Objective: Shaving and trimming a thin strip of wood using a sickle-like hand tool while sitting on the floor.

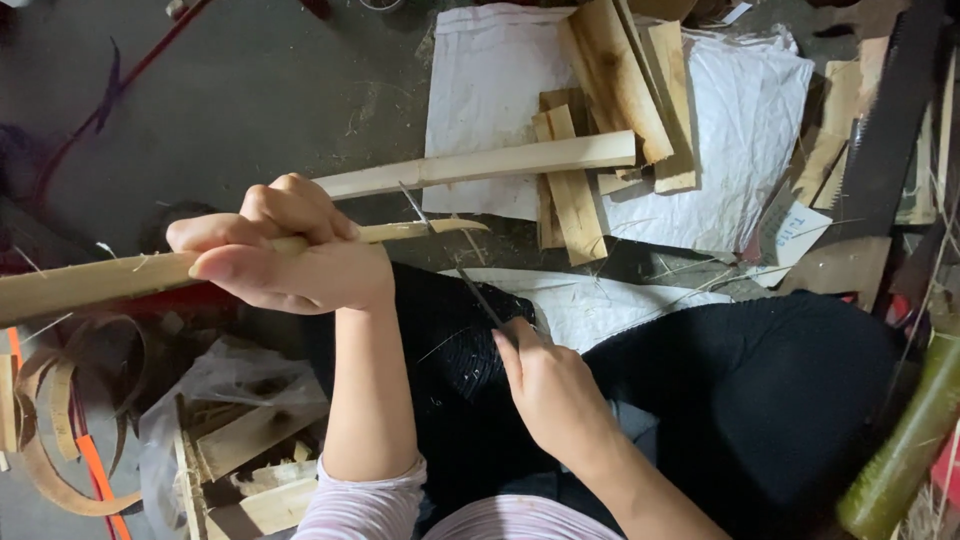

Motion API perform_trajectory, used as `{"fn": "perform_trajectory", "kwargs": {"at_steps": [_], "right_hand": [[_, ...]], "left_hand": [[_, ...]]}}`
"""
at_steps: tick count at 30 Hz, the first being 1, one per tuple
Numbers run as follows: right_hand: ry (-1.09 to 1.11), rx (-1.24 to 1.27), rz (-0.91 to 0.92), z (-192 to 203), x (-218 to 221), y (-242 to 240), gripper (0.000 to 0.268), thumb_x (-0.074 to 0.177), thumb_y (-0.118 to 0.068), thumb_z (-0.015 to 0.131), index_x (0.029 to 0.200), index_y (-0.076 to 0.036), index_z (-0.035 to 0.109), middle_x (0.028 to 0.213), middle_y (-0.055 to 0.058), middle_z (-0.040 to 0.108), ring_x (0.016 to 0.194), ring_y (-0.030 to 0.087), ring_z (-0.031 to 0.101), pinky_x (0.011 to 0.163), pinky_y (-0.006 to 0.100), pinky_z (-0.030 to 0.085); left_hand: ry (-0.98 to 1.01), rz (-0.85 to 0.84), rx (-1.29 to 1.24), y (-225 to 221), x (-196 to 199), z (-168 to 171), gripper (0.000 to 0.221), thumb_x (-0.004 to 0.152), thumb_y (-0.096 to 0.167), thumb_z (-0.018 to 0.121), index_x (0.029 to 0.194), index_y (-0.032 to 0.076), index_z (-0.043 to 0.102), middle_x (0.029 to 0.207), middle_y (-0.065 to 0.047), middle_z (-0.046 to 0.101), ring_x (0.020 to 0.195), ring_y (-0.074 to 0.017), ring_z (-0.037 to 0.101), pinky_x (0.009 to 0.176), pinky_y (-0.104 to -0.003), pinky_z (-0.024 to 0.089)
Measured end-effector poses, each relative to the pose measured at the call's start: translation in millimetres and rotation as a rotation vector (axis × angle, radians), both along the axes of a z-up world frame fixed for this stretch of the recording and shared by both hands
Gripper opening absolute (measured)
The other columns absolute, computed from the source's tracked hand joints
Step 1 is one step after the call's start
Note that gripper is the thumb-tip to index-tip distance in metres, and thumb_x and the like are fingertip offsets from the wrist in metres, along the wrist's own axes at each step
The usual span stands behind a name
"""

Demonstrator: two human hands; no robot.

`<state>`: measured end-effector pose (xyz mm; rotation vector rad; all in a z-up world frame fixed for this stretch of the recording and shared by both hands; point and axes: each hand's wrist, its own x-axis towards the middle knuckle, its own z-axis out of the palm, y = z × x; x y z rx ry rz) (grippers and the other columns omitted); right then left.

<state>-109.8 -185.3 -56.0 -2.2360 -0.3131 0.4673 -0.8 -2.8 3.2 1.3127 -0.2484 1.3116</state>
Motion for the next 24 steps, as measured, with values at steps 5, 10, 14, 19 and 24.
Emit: {"fn": "perform_trajectory", "kwargs": {"at_steps": [5,10,14,19,24], "right_hand": [[0.061,-0.085,-0.015,-9,4,-1,0.016,0.105,-0.019,0.051,0.107,-0.004,0.055,0.057,0.014,0.067,0.042,0.033,0.066,0.040,0.044,0.050],[0.041,-0.053,-0.052,-6,2,-5,0.026,0.101,-0.021,0.052,0.119,-0.003,0.059,0.070,0.021,0.072,0.058,0.041,0.071,0.052,0.050,0.052],[0.216,-0.133,-0.019,-13,14,-8,0.043,0.100,-0.017,0.047,0.141,-0.004,0.050,0.071,0.020,0.073,0.058,0.037,0.071,0.056,0.046,0.056],[0.101,-0.042,-0.048,-17,3,-10,0.040,0.098,-0.019,0.051,0.136,-0.008,0.054,0.071,0.022,0.073,0.059,0.044,0.068,0.056,0.054,0.049],[-0.009,-0.031,-0.044,-23,-5,-7,0.028,0.100,-0.020,0.055,0.117,0.001,0.061,0.061,0.018,0.069,0.048,0.037,0.067,0.046,0.047,0.050]], "left_hand": [[-0.111,-0.084,-0.015,-9,4,0,0.036,0.106,0.051,0.039,0.092,0.018,0.034,0.055,0.003,0.022,0.040,-0.0069,0.015,0.037,-0.025,0.014],[0.013,-0.077,-0.094,-18,3,1,0.047,0.101,0.062,0.044,0.090,0.020,0.028,0.054,0.003,0.021,0.044,-0.0063,0.016,0.042,-0.025,0.013],[-0.049,-0.063,-0.086,-22,12,-1,0.044,0.101,0.058,0.048,0.091,0.019,0.034,0.057,0.006,0.021,0.042,-0.0051,0.017,0.039,-0.024,0.016],[-0.033,-0.017,-0.162,-24,5,3,0.046,0.101,0.058,0.051,0.087,0.018,0.033,0.054,0.006,0.023,0.043,-0.0044,0.018,0.040,-0.023,0.015],[0.040,0.096,-0.114,-20,-1,4,0.050,0.098,0.065,0.045,0.088,0.018,0.030,0.057,0.005,0.020,0.044,-0.0056,0.018,0.041,-0.023,0.017]]}}
